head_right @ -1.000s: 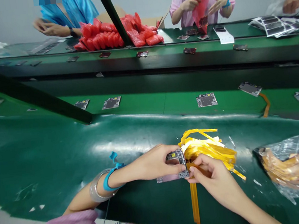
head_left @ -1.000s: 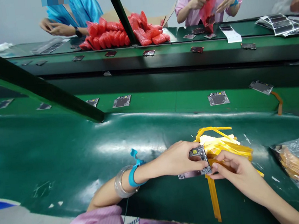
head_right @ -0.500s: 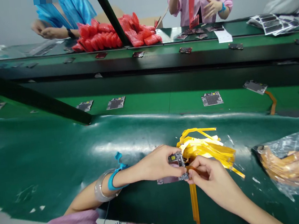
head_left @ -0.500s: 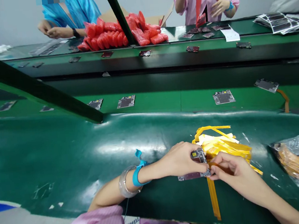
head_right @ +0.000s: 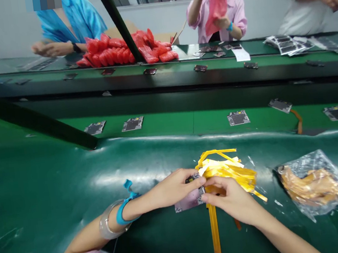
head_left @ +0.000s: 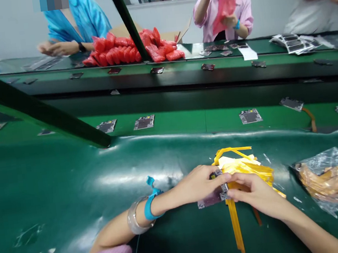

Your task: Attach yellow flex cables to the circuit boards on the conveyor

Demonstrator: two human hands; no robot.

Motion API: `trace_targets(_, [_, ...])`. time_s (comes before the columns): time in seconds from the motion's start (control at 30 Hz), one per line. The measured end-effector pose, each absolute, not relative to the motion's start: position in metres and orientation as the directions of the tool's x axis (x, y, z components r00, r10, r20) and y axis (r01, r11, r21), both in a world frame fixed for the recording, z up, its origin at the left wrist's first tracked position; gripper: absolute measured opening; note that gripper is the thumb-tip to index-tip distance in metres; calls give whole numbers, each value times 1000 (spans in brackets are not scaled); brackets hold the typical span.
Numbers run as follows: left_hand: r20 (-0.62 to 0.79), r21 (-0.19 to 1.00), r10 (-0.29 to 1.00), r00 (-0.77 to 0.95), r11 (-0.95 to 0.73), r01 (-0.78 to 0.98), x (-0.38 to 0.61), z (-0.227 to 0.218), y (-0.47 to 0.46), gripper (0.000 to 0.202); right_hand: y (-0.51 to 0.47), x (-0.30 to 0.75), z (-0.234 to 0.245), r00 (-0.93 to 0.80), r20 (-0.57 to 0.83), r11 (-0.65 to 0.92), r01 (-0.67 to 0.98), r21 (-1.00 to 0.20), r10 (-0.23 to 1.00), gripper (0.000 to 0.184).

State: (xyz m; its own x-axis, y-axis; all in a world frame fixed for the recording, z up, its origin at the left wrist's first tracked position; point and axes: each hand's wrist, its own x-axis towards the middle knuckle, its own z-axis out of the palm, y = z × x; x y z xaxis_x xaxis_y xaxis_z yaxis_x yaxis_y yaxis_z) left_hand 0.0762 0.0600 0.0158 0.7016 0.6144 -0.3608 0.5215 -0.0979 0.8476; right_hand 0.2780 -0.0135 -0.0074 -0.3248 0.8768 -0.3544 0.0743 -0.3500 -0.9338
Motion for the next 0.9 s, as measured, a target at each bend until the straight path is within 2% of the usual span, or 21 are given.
trace_targets(0.17, [-299,853,725,621,-88,514,62,25,75,44,3,273,2,-237,-370,-368,55,-928,899,33])
trace_targets(0.33, [-81,886,917,390,-113,450,24,31,130,49,70,279,25,-125,-300,-293,70,-954,946,32])
trace_targets(0.43, [-19,850,964,264,-124,512,-4,30,162,54,127,288,32,-26,-227,-222,114,-968,974,28])
trace_targets(0.53, [-11,785,982,187,-107,610,-37,24,187,50,166,305,28,98,-170,-187,214,-959,981,29])
trace_targets(0.63, [-28,688,995,97,-51,723,-75,14,210,37,170,326,14,257,-107,-190,323,-927,960,28])
trace_targets(0.77, [-13,520,998,-64,62,852,-122,-5,233,30,133,353,-8,267,-57,-162,390,-906,962,20])
trace_targets(0.9, [22,369,988,-152,133,920,-144,-20,245,38,86,377,-22,223,-86,-174,410,-895,971,39])
